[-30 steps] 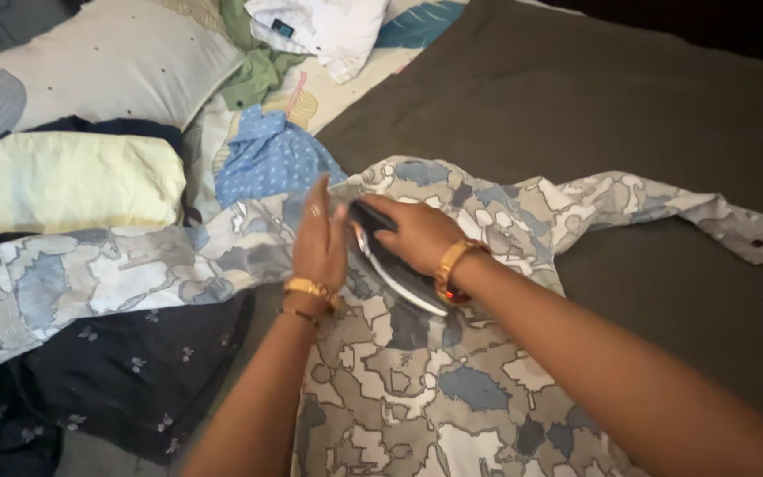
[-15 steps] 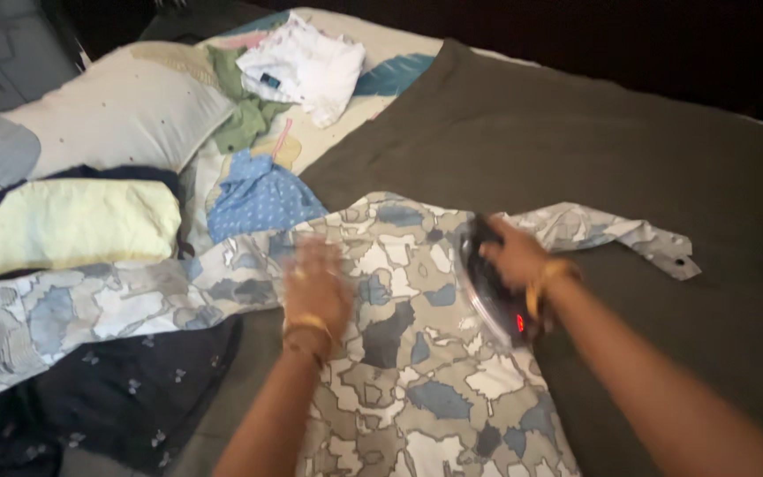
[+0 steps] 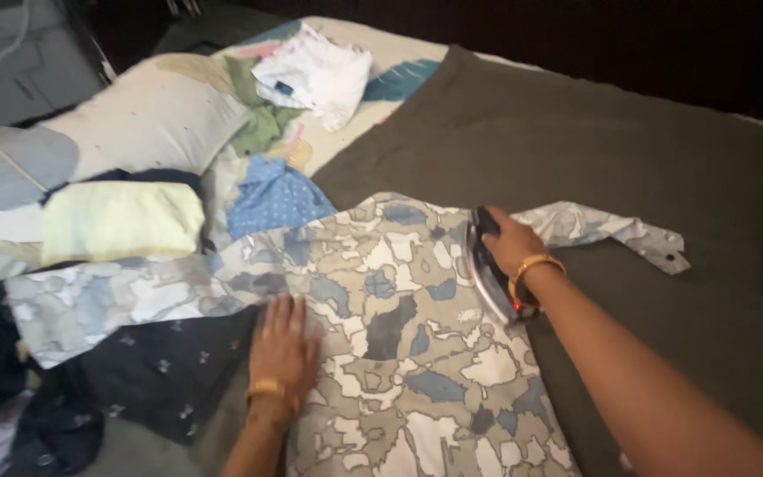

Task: The person irons a patterned long-sleeve shirt on a bed, smoothing the body and sleeves with an electric iron, then folds it. The person then irons a blue patterned shirt, smoothing the sleeves and body before folding it as well.

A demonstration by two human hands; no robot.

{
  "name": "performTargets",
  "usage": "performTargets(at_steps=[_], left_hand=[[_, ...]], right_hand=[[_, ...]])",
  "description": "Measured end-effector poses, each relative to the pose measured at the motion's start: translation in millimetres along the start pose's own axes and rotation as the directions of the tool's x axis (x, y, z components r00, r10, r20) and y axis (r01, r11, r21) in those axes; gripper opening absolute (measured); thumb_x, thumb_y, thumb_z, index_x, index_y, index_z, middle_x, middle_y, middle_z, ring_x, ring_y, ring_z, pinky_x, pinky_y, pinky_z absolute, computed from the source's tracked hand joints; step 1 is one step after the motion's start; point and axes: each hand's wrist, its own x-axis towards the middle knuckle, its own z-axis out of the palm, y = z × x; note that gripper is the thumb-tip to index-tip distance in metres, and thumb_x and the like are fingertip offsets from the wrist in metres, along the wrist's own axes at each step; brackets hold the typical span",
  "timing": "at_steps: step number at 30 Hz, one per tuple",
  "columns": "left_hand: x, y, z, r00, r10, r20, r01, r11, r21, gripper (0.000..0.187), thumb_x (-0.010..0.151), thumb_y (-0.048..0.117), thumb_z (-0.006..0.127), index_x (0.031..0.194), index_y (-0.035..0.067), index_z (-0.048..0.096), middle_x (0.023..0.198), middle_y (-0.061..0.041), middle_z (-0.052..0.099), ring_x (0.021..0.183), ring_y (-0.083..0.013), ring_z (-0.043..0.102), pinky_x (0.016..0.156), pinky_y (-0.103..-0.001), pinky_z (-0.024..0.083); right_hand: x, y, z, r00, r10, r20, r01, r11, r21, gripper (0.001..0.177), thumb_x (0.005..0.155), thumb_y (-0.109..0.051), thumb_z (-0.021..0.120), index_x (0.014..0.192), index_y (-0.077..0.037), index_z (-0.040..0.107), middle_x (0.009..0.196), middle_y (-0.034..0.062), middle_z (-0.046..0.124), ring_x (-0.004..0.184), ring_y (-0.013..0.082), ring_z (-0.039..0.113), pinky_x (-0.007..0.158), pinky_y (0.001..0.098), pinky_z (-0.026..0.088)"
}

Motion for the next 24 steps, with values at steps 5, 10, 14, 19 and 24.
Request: performTargets(at_steps=[5, 10, 14, 19, 24], left_hand=[[-104.5, 8.5, -16.0, 0.99, -0.071, -0.123, 0.023, 0.936, -0.352, 0.096, 0.071, 0.04, 0.079, 0.151, 0.009, 0.037, 0.144, -0.017, 0.048, 0.133, -0.0361, 0.045, 0.109, -0.05, 0.037], [-167.9, 16.8, -1.2, 0.843, -0.446, 0.3, 0.512, 0.837, -0.194, 0.115, 0.061, 0.037, 0.086, 0.16, 0.025, 0.03, 0.133, -0.011, 0.061, 0.121, -0.033, 0.057, 0.102, -0.047, 0.047], [-188.9, -9.5, 25.9, 0.87, -0.359, 0.338, 0.488, 0.731, -0.478, 0.083, 0.069, 0.023, 0.081, 0.145, 0.017, 0.048, 0.116, -0.016, 0.071, 0.114, -0.0339, 0.068, 0.098, -0.044, 0.052], [-209.3, -45.6, 51.7, 0.771, -0.376, 0.515, 0.61, 0.67, -0.423, 0.051, 0.073, 0.02, 0.08, 0.122, 0.01, 0.069, 0.11, -0.016, 0.077, 0.107, -0.031, 0.075, 0.095, -0.039, 0.057], [-182.5, -50.2, 59.3, 0.683, -0.313, 0.66, 0.471, 0.879, -0.071, 0.027, 0.082, 0.023, 0.08, 0.102, 0.005, 0.077, 0.11, -0.023, 0.072, 0.108, -0.0394, 0.069, 0.091, -0.046, 0.057]], right_hand=[[-70.6, -9.1, 14.3, 0.966, -0.066, 0.252, 0.01, 0.976, 0.217, 0.06, 0.091, -0.022, 0.067, 0.149, -0.03, 0.05, 0.134, 0.0109, 0.07, 0.111, 0.0282, 0.072, 0.096, 0.0395, 0.056], [-196.3, -30.1, 4.4, 0.832, -0.338, 0.439, 0.224, 0.93, 0.292, 0.067, 0.09, -0.02, 0.067, 0.151, -0.033, 0.044, 0.138, 0.0076, 0.067, 0.118, 0.0227, 0.071, 0.101, 0.0341, 0.052], [-273.5, -47.2, -24.9, 0.702, -0.476, 0.53, 0.315, 0.875, 0.368, 0.065, 0.091, -0.016, 0.069, 0.151, -0.029, 0.047, 0.146, 0.007, 0.063, 0.126, 0.0226, 0.065, 0.106, 0.0353, 0.047], [-318.6, -49.7, -31.2, 0.668, -0.323, 0.671, 0.202, 0.946, 0.255, 0.065, 0.09, -0.018, 0.066, 0.151, -0.031, 0.048, 0.137, 0.006, 0.071, 0.116, 0.023, 0.073, 0.104, 0.0313, 0.051], [-291.0, -68.5, 0.8, 0.865, -0.333, 0.376, 0.242, 0.933, 0.267, 0.063, 0.088, -0.016, 0.068, 0.148, -0.026, 0.05, 0.145, 0.0063, 0.062, 0.127, 0.0216, 0.065, 0.105, 0.0295, 0.048]])
